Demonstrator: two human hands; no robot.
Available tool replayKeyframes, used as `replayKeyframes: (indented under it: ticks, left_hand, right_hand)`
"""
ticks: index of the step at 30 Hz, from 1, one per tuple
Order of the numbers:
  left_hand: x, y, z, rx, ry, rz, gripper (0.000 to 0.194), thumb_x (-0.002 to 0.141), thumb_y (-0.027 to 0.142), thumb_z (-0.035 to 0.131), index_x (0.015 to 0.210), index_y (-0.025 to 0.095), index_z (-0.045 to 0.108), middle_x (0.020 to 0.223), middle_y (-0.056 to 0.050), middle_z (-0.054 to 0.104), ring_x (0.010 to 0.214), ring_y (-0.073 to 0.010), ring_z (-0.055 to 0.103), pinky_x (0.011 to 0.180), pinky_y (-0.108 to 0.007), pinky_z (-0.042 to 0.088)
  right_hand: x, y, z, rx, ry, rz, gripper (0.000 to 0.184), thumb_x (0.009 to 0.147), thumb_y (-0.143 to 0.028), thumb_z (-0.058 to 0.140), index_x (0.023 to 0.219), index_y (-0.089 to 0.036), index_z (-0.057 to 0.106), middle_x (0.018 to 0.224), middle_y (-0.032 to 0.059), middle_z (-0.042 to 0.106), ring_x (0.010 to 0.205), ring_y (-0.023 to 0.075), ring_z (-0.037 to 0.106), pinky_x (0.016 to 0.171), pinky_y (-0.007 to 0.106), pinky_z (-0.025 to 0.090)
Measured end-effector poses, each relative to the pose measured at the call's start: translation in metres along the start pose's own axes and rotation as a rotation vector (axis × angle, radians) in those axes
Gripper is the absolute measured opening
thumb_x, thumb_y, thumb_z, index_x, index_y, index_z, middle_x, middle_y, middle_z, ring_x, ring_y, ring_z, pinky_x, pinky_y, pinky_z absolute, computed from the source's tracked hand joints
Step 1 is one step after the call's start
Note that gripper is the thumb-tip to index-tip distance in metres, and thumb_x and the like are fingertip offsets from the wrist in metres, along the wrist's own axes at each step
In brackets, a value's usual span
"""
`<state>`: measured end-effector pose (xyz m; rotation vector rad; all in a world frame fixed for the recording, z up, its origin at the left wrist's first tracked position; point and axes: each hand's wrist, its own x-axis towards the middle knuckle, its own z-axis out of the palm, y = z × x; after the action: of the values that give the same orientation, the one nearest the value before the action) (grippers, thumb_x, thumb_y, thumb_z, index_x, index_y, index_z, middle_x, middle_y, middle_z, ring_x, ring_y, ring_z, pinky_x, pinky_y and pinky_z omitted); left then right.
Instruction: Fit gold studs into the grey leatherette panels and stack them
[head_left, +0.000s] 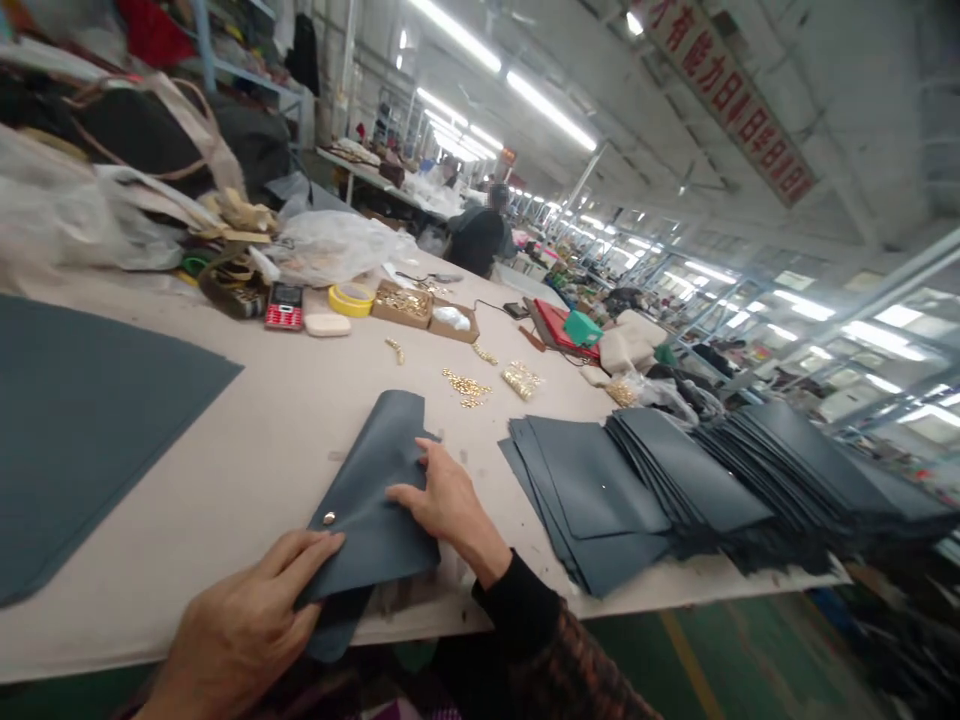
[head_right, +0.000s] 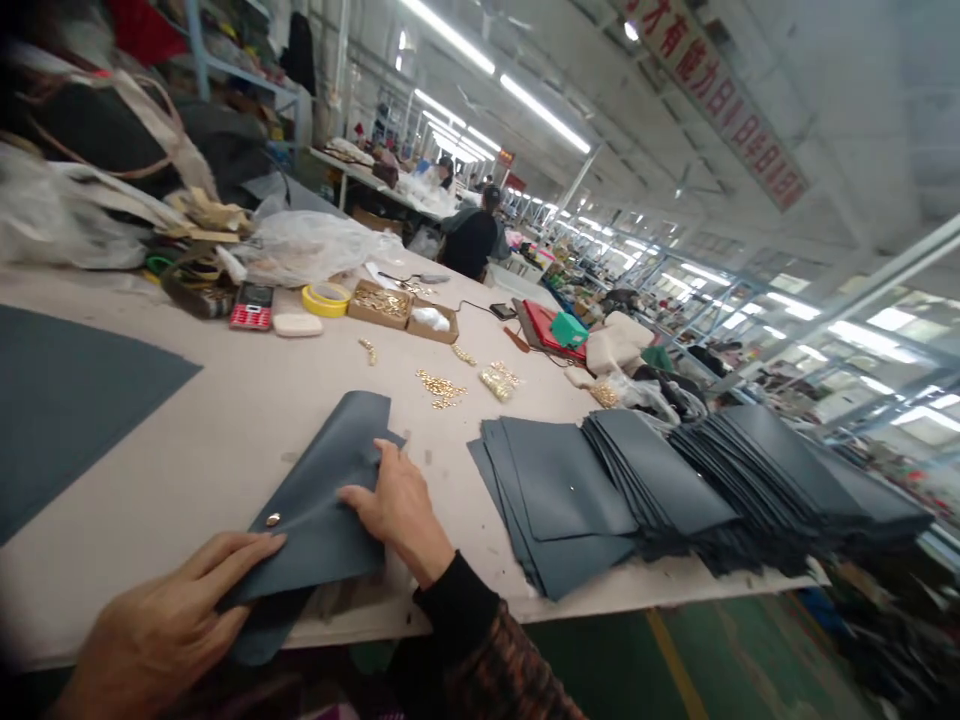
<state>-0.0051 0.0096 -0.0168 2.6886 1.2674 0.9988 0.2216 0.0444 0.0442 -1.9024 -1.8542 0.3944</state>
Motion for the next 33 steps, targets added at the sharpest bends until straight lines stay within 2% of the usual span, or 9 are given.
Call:
replayKeyframes:
  ticks: [4, 7, 10, 13, 16, 18, 20, 26, 33]
  left_hand:
    - [0.009, 0.019, 0.006, -0.130, -0.049, 0.045, 0.045, 0.081, 0.014, 0.054, 0.124, 0.028, 0.052, 0.118, -0.002, 0.065, 0.092, -0.0184, 0.071, 0.073, -0.025, 0.057]
    - [0.020, 0.043, -0.003, -0.335, -0.068, -0.107, 0.050, 0.084, 0.029, 0.061, 0.132, 0.026, 0.045, 0.118, -0.005, 0.063, 0.097, -0.0199, 0.067, 0.083, -0.030, 0.056]
    - [0.025, 0.057, -0.014, -0.560, -0.150, -0.321, 0.050, 0.091, 0.025, 0.047, 0.139, 0.022, 0.032, 0.102, -0.002, 0.064, 0.068, -0.0120, 0.062, 0.066, -0.026, 0.054]
    - [0.024, 0.057, -0.019, -0.670, -0.177, -0.423, 0.052, 0.092, 0.014, 0.034, 0.143, 0.019, 0.025, 0.096, -0.001, 0.065, 0.070, -0.0114, 0.060, 0.070, -0.027, 0.052]
    - [0.020, 0.055, -0.019, -0.753, -0.187, -0.455, 0.060, 0.092, 0.012, 0.033, 0.148, 0.020, 0.015, 0.102, -0.004, 0.067, 0.076, -0.0120, 0.061, 0.077, -0.030, 0.051]
    - [0.018, 0.054, -0.017, -0.824, -0.188, -0.483, 0.063, 0.093, 0.014, 0.035, 0.151, 0.021, 0.009, 0.106, -0.005, 0.068, 0.082, -0.0129, 0.064, 0.082, -0.032, 0.051]
    - [0.019, 0.055, -0.016, -0.865, -0.183, -0.516, 0.063, 0.094, 0.017, 0.036, 0.151, 0.021, 0.010, 0.109, -0.006, 0.068, 0.087, -0.0138, 0.066, 0.086, -0.033, 0.051]
    - [0.022, 0.051, -0.019, -0.803, -0.168, -0.497, 0.067, 0.096, 0.021, 0.038, 0.153, 0.021, 0.004, 0.119, -0.010, 0.068, 0.109, -0.0185, 0.064, 0.098, -0.038, 0.047]
    - [0.013, 0.037, -0.030, -0.725, -0.107, -0.570, 0.075, 0.089, 0.009, 0.034, 0.154, 0.016, -0.003, 0.104, -0.009, 0.070, 0.092, -0.0208, 0.067, 0.083, -0.034, 0.052]
  right_hand:
    - [0.001, 0.023, -0.015, 0.258, 0.016, 0.153, 0.069, 0.071, -0.013, 0.072, 0.136, -0.020, 0.049, 0.118, 0.0083, 0.065, 0.086, 0.0183, 0.064, 0.081, 0.033, 0.054]
    - [-0.003, 0.050, -0.064, 0.232, 0.134, 0.098, 0.060, 0.073, -0.013, 0.066, 0.131, -0.021, 0.055, 0.118, 0.0075, 0.067, 0.086, 0.0185, 0.065, 0.083, 0.035, 0.054]
    - [-0.011, 0.102, -0.144, 0.011, 0.213, 0.084, 0.050, 0.076, -0.022, 0.064, 0.126, -0.021, 0.061, 0.115, 0.0098, 0.069, 0.102, 0.0258, 0.065, 0.091, 0.042, 0.050]
    - [-0.017, 0.169, -0.220, -0.361, 0.242, 0.309, 0.043, 0.077, -0.027, 0.065, 0.120, -0.020, 0.067, 0.106, 0.0188, 0.071, 0.097, 0.0336, 0.067, 0.080, 0.047, 0.049]
    - [-0.027, 0.201, -0.252, -0.721, 0.333, 0.325, 0.037, 0.083, -0.031, 0.057, 0.114, -0.015, 0.070, 0.112, 0.0307, 0.065, 0.097, 0.0390, 0.066, 0.073, 0.052, 0.046]
    - [-0.035, 0.187, -0.235, -0.658, 0.321, 0.347, 0.036, 0.080, -0.036, 0.062, 0.109, -0.017, 0.072, 0.105, 0.0270, 0.069, 0.088, 0.0366, 0.068, 0.072, 0.049, 0.048]
    - [-0.041, 0.148, -0.192, -0.381, 0.232, 0.308, 0.033, 0.077, -0.041, 0.066, 0.105, -0.023, 0.073, 0.090, 0.0160, 0.074, 0.076, 0.0291, 0.070, 0.071, 0.043, 0.052]
    - [-0.051, 0.000, -0.045, 0.306, -0.129, -0.282, 0.025, 0.087, -0.030, 0.061, 0.109, -0.020, 0.069, 0.091, 0.0041, 0.074, 0.076, 0.0162, 0.068, 0.073, 0.029, 0.054]
    - [-0.037, -0.056, 0.007, 0.496, -0.287, -0.466, 0.022, 0.089, -0.013, 0.059, 0.106, -0.023, 0.070, 0.098, 0.0023, 0.073, 0.087, 0.0146, 0.067, 0.079, 0.025, 0.051]
